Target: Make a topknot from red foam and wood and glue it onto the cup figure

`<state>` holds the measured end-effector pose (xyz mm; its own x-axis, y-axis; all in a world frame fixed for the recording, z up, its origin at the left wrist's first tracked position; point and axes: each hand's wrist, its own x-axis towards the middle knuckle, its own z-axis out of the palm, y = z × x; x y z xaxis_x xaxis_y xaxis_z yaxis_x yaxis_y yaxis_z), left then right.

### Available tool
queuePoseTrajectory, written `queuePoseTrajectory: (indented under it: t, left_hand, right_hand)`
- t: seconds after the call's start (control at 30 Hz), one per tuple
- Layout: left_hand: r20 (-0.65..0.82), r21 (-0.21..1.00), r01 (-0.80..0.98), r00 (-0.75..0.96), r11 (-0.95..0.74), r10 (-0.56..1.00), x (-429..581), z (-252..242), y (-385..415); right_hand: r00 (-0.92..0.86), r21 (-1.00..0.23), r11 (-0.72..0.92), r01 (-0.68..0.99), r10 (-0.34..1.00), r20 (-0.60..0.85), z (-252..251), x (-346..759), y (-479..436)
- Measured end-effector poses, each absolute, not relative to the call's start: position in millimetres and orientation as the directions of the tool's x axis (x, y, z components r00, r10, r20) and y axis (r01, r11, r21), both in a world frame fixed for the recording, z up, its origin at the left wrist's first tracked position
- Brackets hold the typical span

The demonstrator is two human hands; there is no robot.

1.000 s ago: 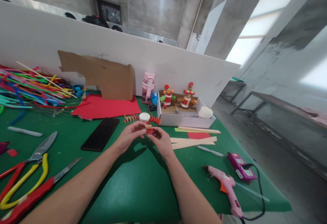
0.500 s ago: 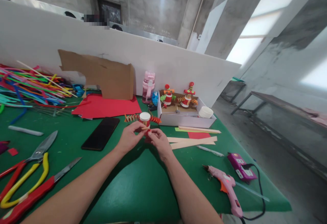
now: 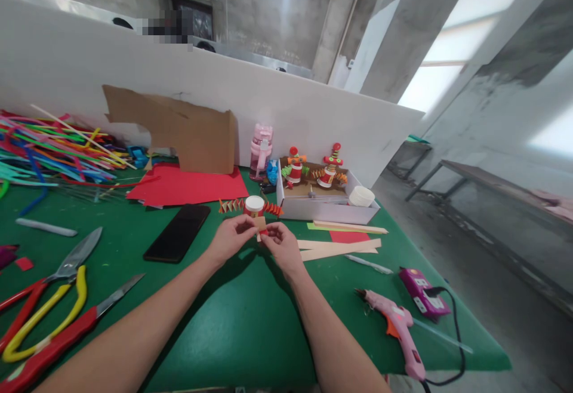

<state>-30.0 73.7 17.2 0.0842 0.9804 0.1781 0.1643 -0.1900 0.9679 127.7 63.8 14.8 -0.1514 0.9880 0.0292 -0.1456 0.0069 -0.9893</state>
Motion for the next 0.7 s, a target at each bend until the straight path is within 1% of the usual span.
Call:
queuePoseTrajectory:
  t: [0.07, 0.13, 0.33, 0.43, 0.57, 0.7]
  left_hand:
    - [0.148, 0.978, 0.128, 0.116, -0.163, 0.982, -29.0, 17.5, 73.1]
    - [0.148, 0.979, 0.122, 0.123, -0.163, 0.981, -28.1, 17.8, 72.5]
    - [0.162, 0.975, 0.143, 0.056, -0.168, 0.985, -28.0, 20.3, 71.7]
    - [0.14, 0.985, 0.093, 0.065, -0.146, 0.988, -27.7, 23.4, 70.6]
    - [0.079, 0.997, 0.002, 0.119, -0.08, 0.99, -27.3, 24.9, 70.2]
    - [0.044, 0.998, -0.043, 0.15, -0.038, 0.988, -27.1, 23.4, 70.8]
  right_hand:
    - [-0.153, -0.99, 0.028, -0.136, 0.987, 0.049, 15.5, 128.2, 63.5]
    - [-0.14, -0.99, 0.023, -0.14, 0.989, 0.043, 15.0, 128.3, 64.0]
    - [-0.128, -0.976, -0.08, -0.204, 0.99, -0.054, 11.3, 127.1, 66.4]
    - [-0.133, -0.969, -0.106, -0.225, 0.988, -0.078, 10.8, 127.2, 66.4]
    - [-0.128, -0.967, -0.102, -0.234, 0.989, -0.073, 12.0, 128.4, 65.8]
    - [-0.123, -0.964, -0.113, -0.239, 0.989, -0.086, 13.5, 128.3, 64.8]
